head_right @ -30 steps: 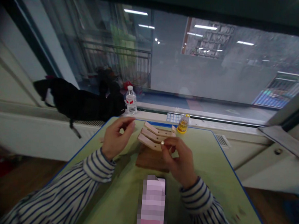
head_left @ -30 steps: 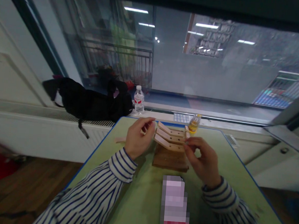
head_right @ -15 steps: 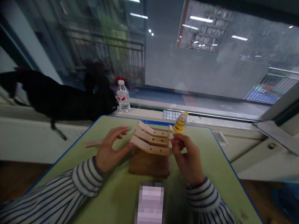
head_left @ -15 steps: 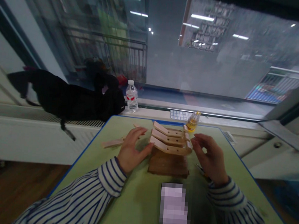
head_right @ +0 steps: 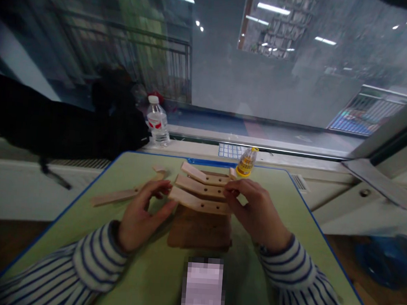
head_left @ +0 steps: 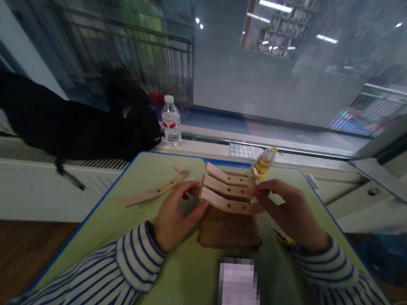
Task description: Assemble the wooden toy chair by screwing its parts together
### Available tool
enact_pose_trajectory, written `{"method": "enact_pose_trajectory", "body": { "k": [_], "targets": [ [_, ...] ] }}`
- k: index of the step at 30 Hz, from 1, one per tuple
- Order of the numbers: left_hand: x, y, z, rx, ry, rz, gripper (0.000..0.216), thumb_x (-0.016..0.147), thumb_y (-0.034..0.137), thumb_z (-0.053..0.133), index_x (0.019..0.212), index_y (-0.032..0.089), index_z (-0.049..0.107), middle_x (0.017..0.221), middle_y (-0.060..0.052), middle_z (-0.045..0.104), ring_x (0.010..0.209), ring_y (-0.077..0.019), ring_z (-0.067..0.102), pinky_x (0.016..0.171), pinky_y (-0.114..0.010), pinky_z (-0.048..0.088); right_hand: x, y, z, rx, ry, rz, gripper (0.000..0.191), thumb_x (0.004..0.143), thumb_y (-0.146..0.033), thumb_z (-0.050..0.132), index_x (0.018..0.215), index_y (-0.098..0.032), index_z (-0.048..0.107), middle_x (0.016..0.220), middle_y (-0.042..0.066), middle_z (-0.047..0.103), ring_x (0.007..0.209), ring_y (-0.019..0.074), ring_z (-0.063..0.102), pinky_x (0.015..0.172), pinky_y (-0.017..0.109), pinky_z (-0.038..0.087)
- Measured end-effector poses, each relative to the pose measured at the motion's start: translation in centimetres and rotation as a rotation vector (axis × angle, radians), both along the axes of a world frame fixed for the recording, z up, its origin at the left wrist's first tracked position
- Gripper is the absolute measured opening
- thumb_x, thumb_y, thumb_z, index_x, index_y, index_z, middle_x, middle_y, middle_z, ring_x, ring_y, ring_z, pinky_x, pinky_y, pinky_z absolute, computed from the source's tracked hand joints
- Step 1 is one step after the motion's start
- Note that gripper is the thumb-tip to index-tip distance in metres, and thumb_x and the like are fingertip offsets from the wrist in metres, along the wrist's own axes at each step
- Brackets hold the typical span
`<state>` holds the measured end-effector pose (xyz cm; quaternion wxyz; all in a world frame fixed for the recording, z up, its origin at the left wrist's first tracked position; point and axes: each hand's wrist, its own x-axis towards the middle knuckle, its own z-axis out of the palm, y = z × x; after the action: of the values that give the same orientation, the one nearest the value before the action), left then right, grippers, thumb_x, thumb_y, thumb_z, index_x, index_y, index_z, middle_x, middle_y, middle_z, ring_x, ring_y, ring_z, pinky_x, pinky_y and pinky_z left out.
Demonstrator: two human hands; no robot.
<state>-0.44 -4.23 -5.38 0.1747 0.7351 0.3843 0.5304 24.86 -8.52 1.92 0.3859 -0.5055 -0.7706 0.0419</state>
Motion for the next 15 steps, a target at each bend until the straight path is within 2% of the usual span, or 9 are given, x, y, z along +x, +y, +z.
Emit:
{"method": "enact_pose_trajectory", "body": {
  "k": [7, 15],
  "targets": [
    [0.3, -0.4, 0.1, -0.008, 0.044, 0.007, 0.04, 0.079, 0.021, 0.065, 0.116, 0.018, 0.05, 0.097, -0.003, 0.059, 0.084, -0.014, 0.055, 0.075, -0.027, 0.048, -0.7, 0.4, 1.8, -0.08, -0.164, 0.102, 0.008, 0.084, -0.014, 0.059, 0.089, -0.019, 0.063, 0.084, 0.002, 0.069, 0.076, 0.0144, 0.061, 0.072, 0.029, 0.046],
    [0.3, -0.5, 0.4, 0.006, 0.087, -0.011, 0.044, 0.081, 0.021, 0.064, 0.122, 0.019, 0.049, 0.101, -0.003, 0.06, 0.085, -0.0137, 0.055, 0.079, -0.027, 0.048, -0.8, 0.1, 2.1, -0.018, -0.427, 0.069, 0.009, 0.083, -0.015, 0.06, 0.087, -0.02, 0.066, 0.08, 0.001, 0.069, 0.077, 0.0166, 0.061, 0.078, 0.034, 0.041]
  ]
}}
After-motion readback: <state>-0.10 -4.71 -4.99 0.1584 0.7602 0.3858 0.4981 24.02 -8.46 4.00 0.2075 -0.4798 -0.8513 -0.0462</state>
